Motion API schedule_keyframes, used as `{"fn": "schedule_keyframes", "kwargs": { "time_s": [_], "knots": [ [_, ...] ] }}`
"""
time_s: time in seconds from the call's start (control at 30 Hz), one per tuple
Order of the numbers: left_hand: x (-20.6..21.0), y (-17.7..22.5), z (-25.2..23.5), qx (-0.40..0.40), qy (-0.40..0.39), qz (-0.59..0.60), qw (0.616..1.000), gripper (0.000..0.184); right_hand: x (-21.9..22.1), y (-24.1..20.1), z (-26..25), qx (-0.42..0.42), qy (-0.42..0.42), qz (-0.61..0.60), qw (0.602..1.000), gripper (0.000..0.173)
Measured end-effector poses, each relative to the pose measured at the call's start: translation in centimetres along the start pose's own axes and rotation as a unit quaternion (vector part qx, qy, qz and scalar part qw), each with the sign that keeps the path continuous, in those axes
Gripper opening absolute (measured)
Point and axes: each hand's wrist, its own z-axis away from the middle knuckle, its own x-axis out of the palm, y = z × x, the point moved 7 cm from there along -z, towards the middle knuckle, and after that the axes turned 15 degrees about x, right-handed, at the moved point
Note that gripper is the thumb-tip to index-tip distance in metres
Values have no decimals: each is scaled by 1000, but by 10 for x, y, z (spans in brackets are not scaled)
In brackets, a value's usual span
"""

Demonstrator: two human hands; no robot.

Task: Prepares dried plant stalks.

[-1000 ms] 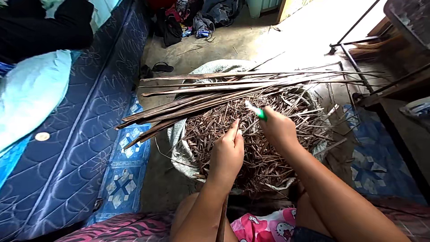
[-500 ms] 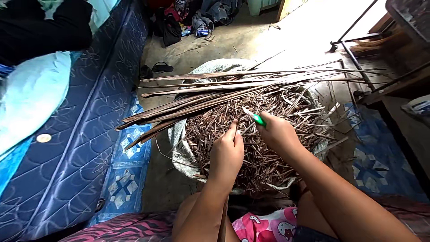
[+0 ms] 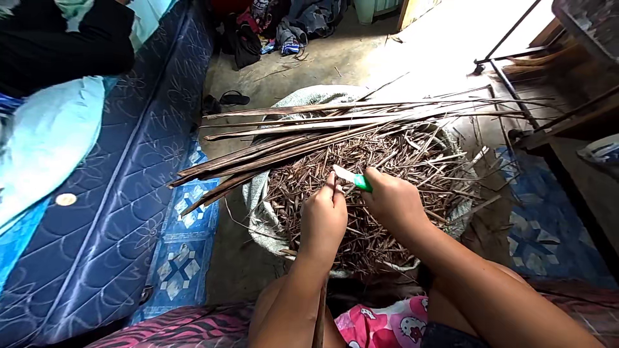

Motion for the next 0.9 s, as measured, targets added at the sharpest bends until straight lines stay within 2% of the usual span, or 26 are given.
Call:
{"fn": "schedule_keyframes", "kwargs": {
  "time_s": [0.07, 0.13, 0.3, 0.37, 0.43, 0.5, 0.6, 0.7, 0.77, 0.8, 0.9],
  "knots": [
    [0, 4, 3, 5, 13, 2, 1000, 28, 6, -9, 8, -26, -36, -14, 999, 15],
    [0, 6, 4, 21, 18, 3, 1000, 31, 14, -9, 7, -14, -90, -2, 996, 18],
    [-6, 0, 2, 24, 28, 1, 999, 34, -2, 30, -26, 122, -84, 11, 989, 20],
    [-4, -1, 1, 16, 21, -1, 1000, 34, -9, 19, -17, 94, -92, -22, 991, 20],
    [-1, 3, 3, 15, 20, -5, 1000, 30, 0, -1, 1, 53, -162, -26, 985, 23],
    [0, 7, 5, 25, 20, -16, 999, 31, 14, -9, 9, 31, -193, -5, 981, 24],
    [2, 1, 1, 26, 19, -27, 999, 29, 18, 5, -6, 50, -143, 32, 988, 21],
    [-1, -6, -2, 14, 13, -9, 1000, 35, 8, 23, -20, 90, -59, 25, 994, 19],
    [-1, -6, -2, 13, 13, -11, 1000, 35, 1, 17, -15, 68, -40, 1, 997, 18],
    [-1, -3, 0, 13, 13, -16, 1000, 33, 3, 8, -8, 46, -55, -11, 997, 17],
    [-3, 4, 4, 23, 34, -16, 999, 30, 18, -10, 6, 24, -176, -6, 984, 23]
  ]
}}
